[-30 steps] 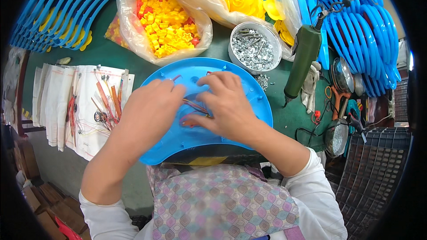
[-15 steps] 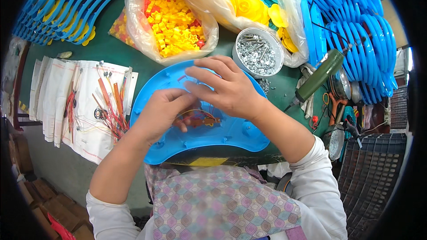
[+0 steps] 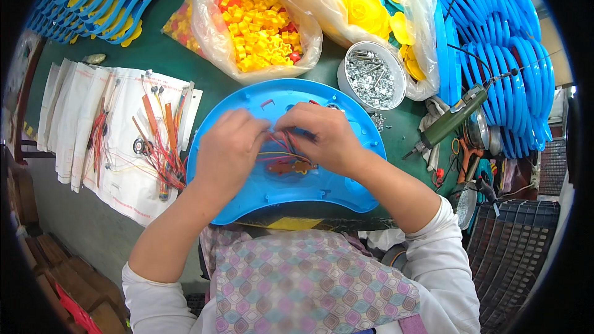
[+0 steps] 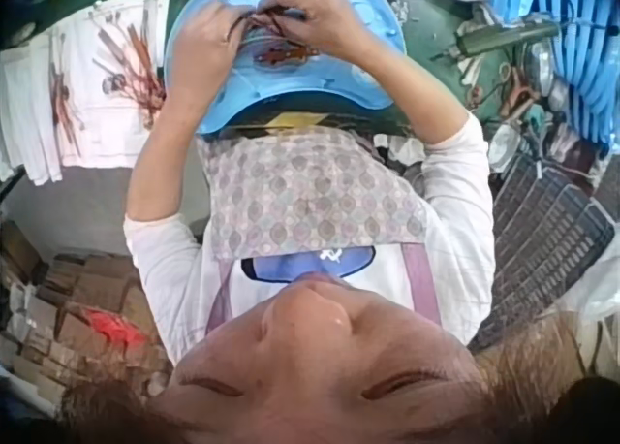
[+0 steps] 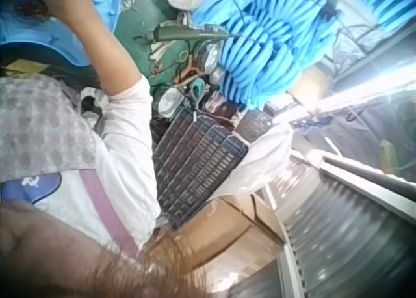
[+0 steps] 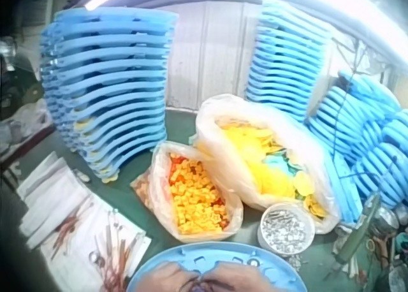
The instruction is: The person uses a green electric screwdriver to fasten screws into a blue plastic base, then uses a hot glue gun to apply glue to the same base. They handle wires and small plastic pieces during the process.
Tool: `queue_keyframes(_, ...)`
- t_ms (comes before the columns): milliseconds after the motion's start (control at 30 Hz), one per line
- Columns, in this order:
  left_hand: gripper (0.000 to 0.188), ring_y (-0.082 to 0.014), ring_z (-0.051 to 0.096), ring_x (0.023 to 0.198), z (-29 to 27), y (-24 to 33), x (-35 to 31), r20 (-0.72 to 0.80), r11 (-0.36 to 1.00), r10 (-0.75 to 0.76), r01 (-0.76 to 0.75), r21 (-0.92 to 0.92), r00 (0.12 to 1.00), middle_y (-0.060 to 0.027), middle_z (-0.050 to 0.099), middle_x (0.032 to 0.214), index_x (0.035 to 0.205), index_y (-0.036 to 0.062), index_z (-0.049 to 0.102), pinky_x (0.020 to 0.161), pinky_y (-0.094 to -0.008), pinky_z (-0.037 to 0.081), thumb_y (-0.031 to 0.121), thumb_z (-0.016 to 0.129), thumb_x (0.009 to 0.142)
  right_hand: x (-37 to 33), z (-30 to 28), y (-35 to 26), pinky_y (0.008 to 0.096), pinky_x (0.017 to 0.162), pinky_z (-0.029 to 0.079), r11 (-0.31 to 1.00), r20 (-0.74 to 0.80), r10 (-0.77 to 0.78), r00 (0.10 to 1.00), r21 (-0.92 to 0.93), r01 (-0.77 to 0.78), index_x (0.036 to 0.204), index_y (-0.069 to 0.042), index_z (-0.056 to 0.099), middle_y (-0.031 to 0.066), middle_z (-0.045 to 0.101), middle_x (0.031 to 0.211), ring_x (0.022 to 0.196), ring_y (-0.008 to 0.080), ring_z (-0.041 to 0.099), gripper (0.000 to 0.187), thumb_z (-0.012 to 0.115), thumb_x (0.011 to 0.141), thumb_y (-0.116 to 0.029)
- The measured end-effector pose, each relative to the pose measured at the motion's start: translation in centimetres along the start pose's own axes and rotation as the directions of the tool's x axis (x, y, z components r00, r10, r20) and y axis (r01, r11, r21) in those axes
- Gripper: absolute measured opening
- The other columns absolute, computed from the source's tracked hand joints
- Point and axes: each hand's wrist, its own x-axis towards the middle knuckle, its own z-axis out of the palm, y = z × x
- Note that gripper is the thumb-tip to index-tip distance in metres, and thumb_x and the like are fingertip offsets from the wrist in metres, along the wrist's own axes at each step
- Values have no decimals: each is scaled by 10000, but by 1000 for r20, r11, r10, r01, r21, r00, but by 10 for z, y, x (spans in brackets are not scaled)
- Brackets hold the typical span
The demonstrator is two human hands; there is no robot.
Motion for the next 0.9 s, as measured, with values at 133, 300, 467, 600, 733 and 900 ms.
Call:
queue_keyframes(133, 111, -285, 623, 832, 4, -3, 1, -28, 1000, 9, -9, -14, 1000, -95, 610, 833, 924, 65, 700, 728, -398, 516, 85, 730, 819, 3, -4, 12, 393, 697, 524, 975, -66, -32, 997, -221, 17, 961, -104, 696, 59, 642, 846, 828, 272, 649, 199, 766, 776, -75)
queue_keyframes(300, 89, -286, 616, 841, 10, -6, 7, -19, 1000, 8, -8, 10, 1000, -94, 610, 848, 896, 61, 701, 738, -403, 519, 74, 727, 811, 7, -6, 29, 382, 786, 455, 890, -16, -57, 998, -453, 43, 866, -118, 706, 27, 596, 878, 904, 245, 572, 138, 776, 748, -102)
queue_keyframes(467, 78, -286, 579, 900, 10, -4, 7, -30, 996, 22, -19, 92, 999, -84, 592, 886, 867, 62, 709, 777, -397, 508, 74, 740, 797, 11, -2, 32, 389, 821, 422, 901, -62, -55, 997, -433, 23, 786, -123, 711, 20, 572, 927, 954, 240, 539, 81, 777, 740, -118)
queue_keyframes(600, 79, -286, 562, 907, 12, -7, 4, -42, 995, 21, -17, 98, 999, -80, 583, 893, 841, 61, 714, 800, -397, 495, 69, 759, 776, 10, -4, 33, 373, 822, 423, 883, 41, -32, 999, -467, 48, 880, -118, 728, 37, 574, 966, 953, 246, 532, 137, 788, 757, -107)
queue_keyframes(733, 99, -285, 560, 901, 8, -11, 6, -67, 998, -64, 65, 10, 996, -84, 577, 899, 831, 53, 714, 800, -400, 485, 65, 778, 757, 6, -18, 22, 380, 835, 439, 886, 178, 31, 983, -459, 55, 940, -109, 736, 50, 575, 971, 952, 258, 541, 159, 769, 785, -102)
queue_keyframes(900, 102, -284, 559, 901, 9, -12, 8, -64, 999, -52, 52, -2, 997, -86, 576, 901, 829, 47, 712, 796, -401, 479, 73, 784, 761, -6, -21, 20, 388, 801, 483, 936, 81, 39, 996, -353, -8, 945, -88, 727, 70, 581, 967, 909, 273, 583, 141, 746, 805, -83)
